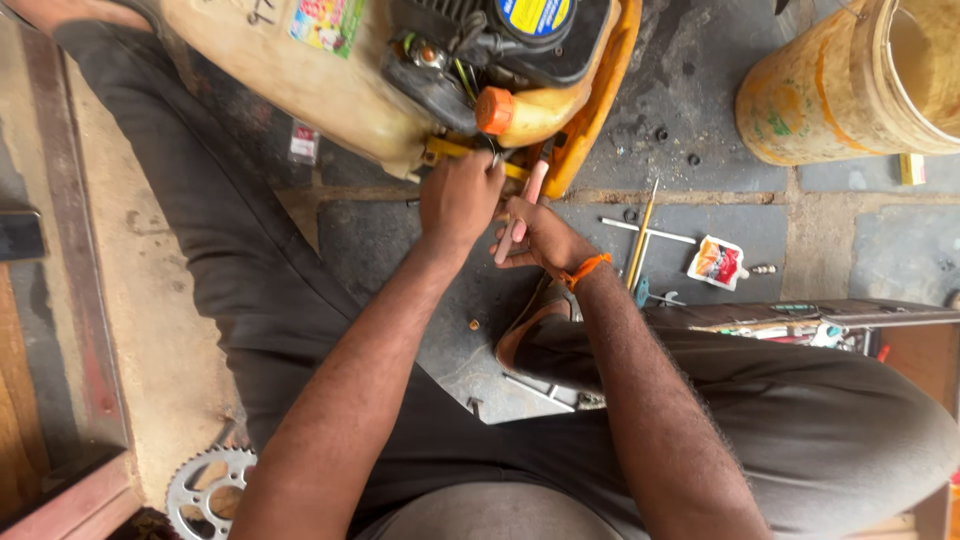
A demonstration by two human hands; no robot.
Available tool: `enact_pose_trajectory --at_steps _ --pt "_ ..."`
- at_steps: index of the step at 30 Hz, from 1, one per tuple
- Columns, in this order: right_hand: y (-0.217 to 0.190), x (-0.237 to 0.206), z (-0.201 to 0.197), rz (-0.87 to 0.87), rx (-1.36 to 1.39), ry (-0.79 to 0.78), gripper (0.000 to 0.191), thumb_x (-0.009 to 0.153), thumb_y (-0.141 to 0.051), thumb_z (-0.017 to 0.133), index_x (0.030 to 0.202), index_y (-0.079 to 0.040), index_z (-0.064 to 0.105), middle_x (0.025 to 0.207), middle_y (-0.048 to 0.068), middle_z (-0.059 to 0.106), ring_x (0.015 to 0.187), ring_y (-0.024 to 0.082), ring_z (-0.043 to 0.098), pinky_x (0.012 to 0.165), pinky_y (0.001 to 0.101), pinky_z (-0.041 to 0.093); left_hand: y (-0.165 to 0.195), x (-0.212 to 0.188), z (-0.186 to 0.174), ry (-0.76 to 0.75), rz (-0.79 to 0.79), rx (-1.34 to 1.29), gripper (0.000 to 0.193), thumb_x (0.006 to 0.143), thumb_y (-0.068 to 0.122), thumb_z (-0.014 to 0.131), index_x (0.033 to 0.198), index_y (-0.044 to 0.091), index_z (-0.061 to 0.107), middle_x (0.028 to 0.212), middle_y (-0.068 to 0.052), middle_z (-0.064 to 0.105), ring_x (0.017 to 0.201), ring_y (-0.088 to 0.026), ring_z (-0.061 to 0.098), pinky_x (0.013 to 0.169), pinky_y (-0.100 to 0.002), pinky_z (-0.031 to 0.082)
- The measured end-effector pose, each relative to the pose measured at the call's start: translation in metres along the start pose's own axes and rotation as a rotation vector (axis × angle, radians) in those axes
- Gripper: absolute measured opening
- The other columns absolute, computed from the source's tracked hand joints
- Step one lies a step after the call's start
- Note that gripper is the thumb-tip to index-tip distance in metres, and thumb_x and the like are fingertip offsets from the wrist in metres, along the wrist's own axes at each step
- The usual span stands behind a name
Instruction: The person uses a screwdriver to adjust a small component on a yellow and white motorized machine. The hands remain in frame throughout, manipulating the tool with both hands to tighten or loosen a screw on the machine's side.
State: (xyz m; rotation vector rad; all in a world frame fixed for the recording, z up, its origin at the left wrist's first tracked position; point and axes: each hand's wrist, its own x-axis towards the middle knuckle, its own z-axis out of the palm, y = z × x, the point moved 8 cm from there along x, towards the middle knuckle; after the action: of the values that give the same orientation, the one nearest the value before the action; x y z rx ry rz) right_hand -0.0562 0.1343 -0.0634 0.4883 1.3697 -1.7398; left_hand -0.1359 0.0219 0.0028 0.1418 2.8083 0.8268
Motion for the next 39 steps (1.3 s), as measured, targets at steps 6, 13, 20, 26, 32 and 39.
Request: enact_pose_trajectory --at_steps 6,13,20,26,32,39 --pt "0.0 0.002 -0.003 0.009 0.009 0.041 0.056 0.097 -0.043 0.048 0.135 -0.002 0.049 0.118 0.015 0.059 0.101 0.029 0.068 0.092 0.0496 0.06 -0.035 -0.032 0.021 0.032 -0.058 -0.141 0.02 0.103 0.025 0.062 0.098 0.01 0.074 0.081 -0.01 0.074 0.071 -0.03 0.071 0.065 -0.045 0.055" --pt "0.005 0.003 -0.005 -0.022 -0.006 0.018 0.054 0.102 -0.044 0.045 0.134 -0.001 0.051 0.108 0.017 0.056 0.096 0.031 0.066 0.092 0.0494 0.06 -0.032 -0.05 0.048 0.215 -0.038 -0.298 0.019 0.103 0.022 0.057 0.104 0.009 0.071 0.093 -0.011 0.075 0.085 -0.031 0.073 0.073 -0.044 0.057" --pt "0.003 -0.001 -0.003 -0.016 -0.015 0.024 0.053 0.099 -0.044 0.045 0.133 -0.004 0.051 0.118 0.016 0.062 0.099 0.028 0.067 0.092 0.0479 0.06 -0.04 -0.045 0.061 0.087 -0.118 -0.344 0.022 0.105 0.024 0.056 0.111 0.009 0.071 0.096 -0.009 0.075 0.088 -0.025 0.074 0.075 -0.04 0.058" --pt "-0.002 -0.005 -0.001 0.006 -0.009 0.053 0.051 0.095 -0.039 0.05 0.132 -0.003 0.05 0.119 0.015 0.061 0.1 0.028 0.068 0.091 0.048 0.06 -0.047 -0.045 0.065 0.103 -0.126 -0.39 0.022 0.104 0.021 0.057 0.116 0.009 0.071 0.098 -0.009 0.075 0.09 -0.025 0.074 0.075 -0.04 0.059" --pt "-0.002 -0.006 0.0 -0.002 -0.006 0.028 0.053 0.095 -0.04 0.049 0.13 -0.002 0.053 0.115 0.015 0.063 0.098 0.026 0.068 0.089 0.0463 0.06 -0.046 -0.042 0.066 0.139 -0.068 -0.303 0.022 0.103 0.022 0.06 0.117 0.011 0.072 0.097 -0.009 0.076 0.092 -0.025 0.075 0.079 -0.04 0.059" --pt "0.004 -0.001 -0.005 0.005 0.01 0.056 0.053 0.095 -0.042 0.048 0.131 -0.002 0.05 0.113 0.014 0.063 0.097 0.027 0.069 0.088 0.0479 0.061 -0.045 -0.035 0.069 0.013 -0.061 -0.209 0.024 0.103 0.024 0.059 0.119 0.01 0.072 0.099 -0.01 0.076 0.092 -0.027 0.074 0.079 -0.041 0.058"
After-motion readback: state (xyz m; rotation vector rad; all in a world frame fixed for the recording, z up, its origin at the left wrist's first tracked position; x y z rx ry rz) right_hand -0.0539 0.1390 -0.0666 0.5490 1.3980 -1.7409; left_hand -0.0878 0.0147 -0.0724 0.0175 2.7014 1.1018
